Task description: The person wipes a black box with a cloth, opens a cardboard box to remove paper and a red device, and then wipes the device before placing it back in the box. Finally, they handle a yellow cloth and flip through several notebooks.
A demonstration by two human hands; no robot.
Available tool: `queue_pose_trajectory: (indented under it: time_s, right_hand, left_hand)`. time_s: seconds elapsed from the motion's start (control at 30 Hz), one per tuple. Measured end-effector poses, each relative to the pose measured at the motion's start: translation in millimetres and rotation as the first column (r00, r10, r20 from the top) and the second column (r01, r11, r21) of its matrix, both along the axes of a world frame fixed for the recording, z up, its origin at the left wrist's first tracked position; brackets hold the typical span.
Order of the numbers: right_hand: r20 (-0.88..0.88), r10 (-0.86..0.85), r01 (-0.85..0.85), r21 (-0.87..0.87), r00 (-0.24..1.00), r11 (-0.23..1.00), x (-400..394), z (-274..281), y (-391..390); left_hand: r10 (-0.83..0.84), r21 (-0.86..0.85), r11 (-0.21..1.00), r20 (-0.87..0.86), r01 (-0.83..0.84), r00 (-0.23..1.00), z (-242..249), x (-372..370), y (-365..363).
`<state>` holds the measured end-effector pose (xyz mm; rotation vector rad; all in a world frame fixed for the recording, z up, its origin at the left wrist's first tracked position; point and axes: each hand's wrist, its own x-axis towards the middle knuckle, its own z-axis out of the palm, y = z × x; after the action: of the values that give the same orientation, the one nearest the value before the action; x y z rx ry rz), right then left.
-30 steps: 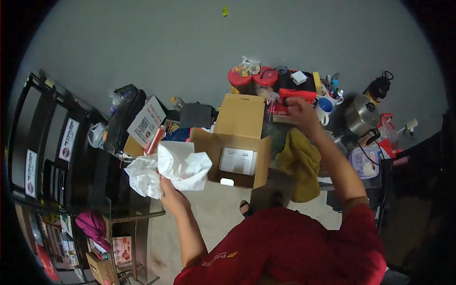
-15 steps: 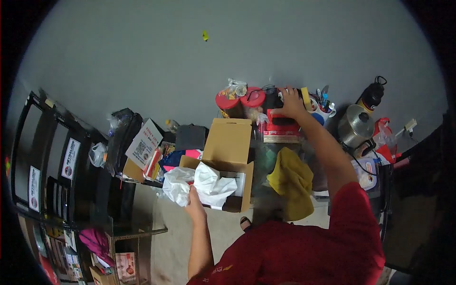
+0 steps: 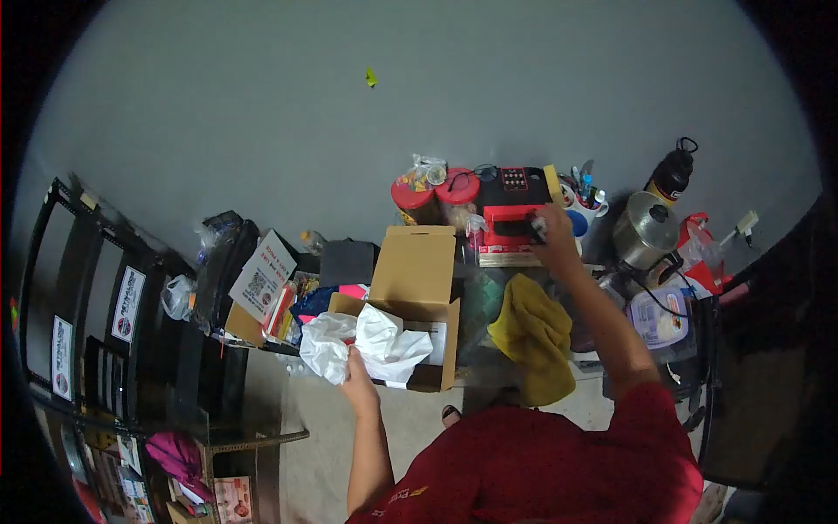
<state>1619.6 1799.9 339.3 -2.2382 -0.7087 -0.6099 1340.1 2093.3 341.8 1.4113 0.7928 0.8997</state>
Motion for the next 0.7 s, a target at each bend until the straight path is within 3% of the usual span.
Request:
queue_pose_trajectory:
  time_s: [0.1,0.17,0.23,0.27,0.33,0.37,0.43,0.47,0.53,0.57,0.6,0.67,0.7]
  right_hand:
    - [-0.007,-0.234,0.233,-0.034,0.972,0.972,-33,-23,-41]
    - [-0.197,-0.338,0.312,-0.151,0.920,0.938,-57,-35,-70]
    - [-0.208,-0.475,0.387,-0.353,0.855,0.852,-71,-71,-97]
    - [-0.206,-0.483,0.395,-0.354,0.851,0.847,-73,-82,-107]
    - [-0.449,-0.555,0.245,-0.578,0.701,0.778,-75,-88,-115]
    - [-0.451,-0.556,0.246,-0.578,0.698,0.778,-77,-84,-114]
    - [-0.499,-0.603,-0.011,-0.776,0.622,0.630,-80,-62,-102]
    - [-0.501,-0.600,-0.014,-0.775,0.623,0.632,-77,-39,-91]
    - [-0.574,-0.446,-0.180,-0.729,0.687,0.661,-54,7,-66]
    - [-0.542,-0.308,-0.077,-0.575,0.782,0.814,-38,11,-54]
    - [-0.464,-0.182,-0.006,-0.375,0.867,0.927,-21,13,-41]
    - [-0.184,-0.100,0.053,-0.243,0.978,0.969,31,-2,-10]
    - [-0.148,-0.097,0.065,-0.206,0.984,0.976,43,11,9]
  left_hand:
    - [-0.009,-0.012,1.000,-0.007,0.008,1.000,5,-1,-2]
    - [-0.012,-0.018,1.000,-0.022,0.011,1.000,2,-3,0]
    - [-0.011,0.024,1.000,-0.024,0.011,1.000,-15,-3,9]
    - [-0.020,0.022,1.000,-0.023,0.021,1.000,-16,-3,8]
    - [0.013,0.052,0.999,-0.075,-0.009,0.997,-17,-2,7]
    - [0.010,0.053,0.999,-0.078,-0.006,0.997,-16,-2,8]
    - [-0.041,0.072,0.996,-0.071,0.046,0.997,-12,-5,8]
    - [-0.038,0.074,0.996,-0.073,0.043,0.997,-12,-5,7]
    - [-0.002,0.042,0.999,-0.008,0.003,1.000,-12,-2,4]
    - [0.002,0.043,0.999,-0.009,-0.001,1.000,-9,-2,2]
    - [0.003,0.020,1.000,-0.051,-0.002,0.999,-4,-3,-1]
    - [0.010,0.000,1.000,-0.090,-0.010,0.996,1,-1,-2]
    - [0.015,-0.002,1.000,-0.070,-0.015,0.997,1,-1,-2]
